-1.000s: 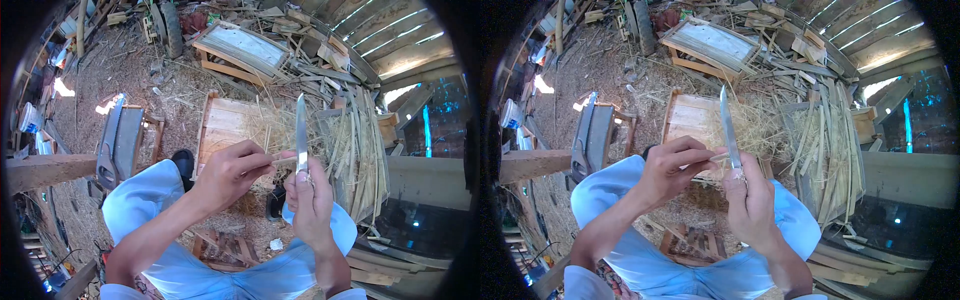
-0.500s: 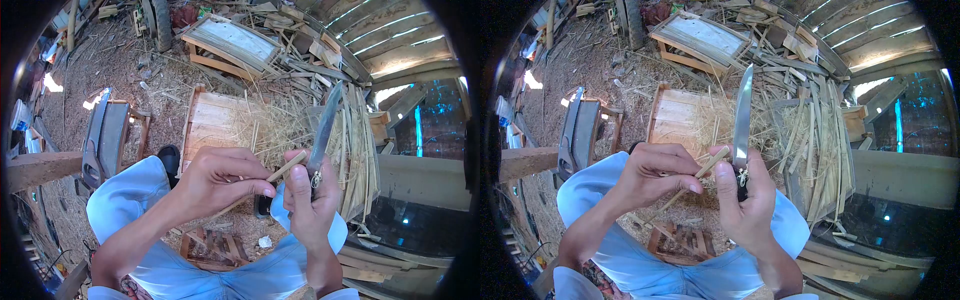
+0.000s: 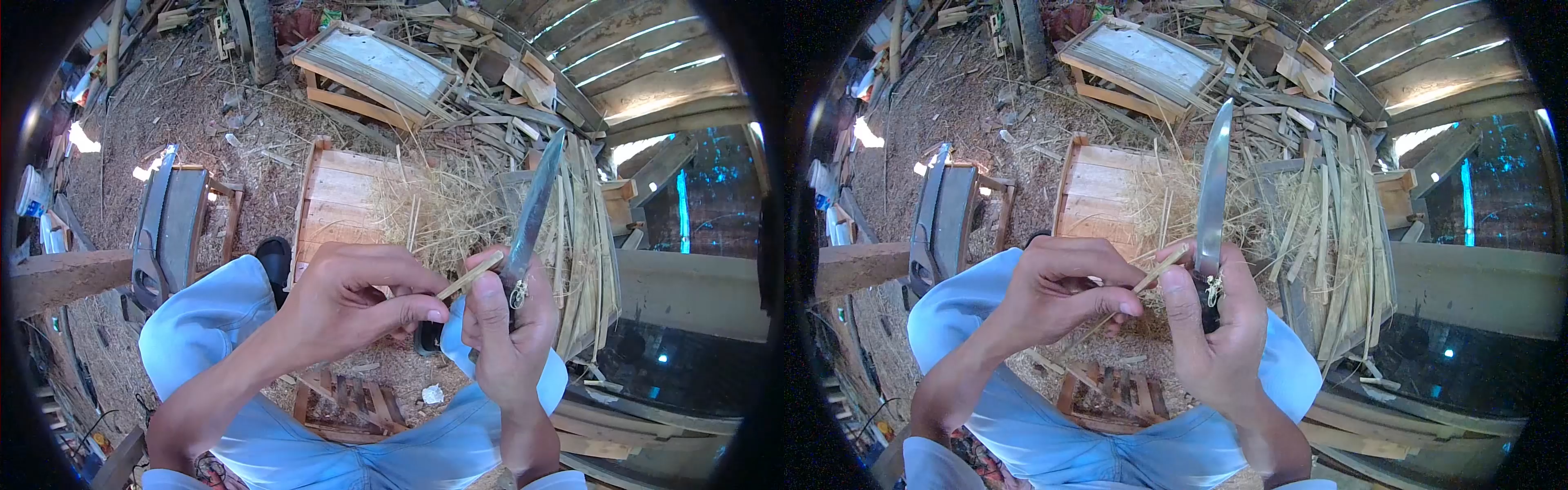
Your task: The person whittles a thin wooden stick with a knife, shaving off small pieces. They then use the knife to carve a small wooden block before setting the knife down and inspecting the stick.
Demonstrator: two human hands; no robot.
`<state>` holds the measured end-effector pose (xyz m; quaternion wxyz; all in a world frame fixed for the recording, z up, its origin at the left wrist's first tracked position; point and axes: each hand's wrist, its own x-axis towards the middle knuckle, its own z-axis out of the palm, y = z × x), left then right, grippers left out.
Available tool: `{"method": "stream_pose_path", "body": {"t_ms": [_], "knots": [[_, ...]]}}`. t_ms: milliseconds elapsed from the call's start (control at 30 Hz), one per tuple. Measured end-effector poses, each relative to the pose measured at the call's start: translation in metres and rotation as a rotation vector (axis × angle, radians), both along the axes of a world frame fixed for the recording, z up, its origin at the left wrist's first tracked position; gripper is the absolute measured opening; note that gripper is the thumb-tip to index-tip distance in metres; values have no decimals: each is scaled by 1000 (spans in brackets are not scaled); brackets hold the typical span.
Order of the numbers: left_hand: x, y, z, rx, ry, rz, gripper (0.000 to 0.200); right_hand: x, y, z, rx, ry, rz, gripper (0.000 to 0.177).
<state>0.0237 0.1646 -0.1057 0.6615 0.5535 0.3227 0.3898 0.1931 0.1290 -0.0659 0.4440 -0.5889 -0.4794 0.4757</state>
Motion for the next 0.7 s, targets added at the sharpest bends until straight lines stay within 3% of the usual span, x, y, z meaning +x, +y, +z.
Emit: {"method": "stream_pose_path", "body": {"t_ms": [133,367,700], "knots": [[1,3,5,258,125,66,17,1,0,0,34,-56,20,18],[1,2,2,357,189,89,17,-1,-2,-6,106,18,12,19],[1,4,0,434,212,102,31,-5,0,-6,181,-86,66,18]]}}
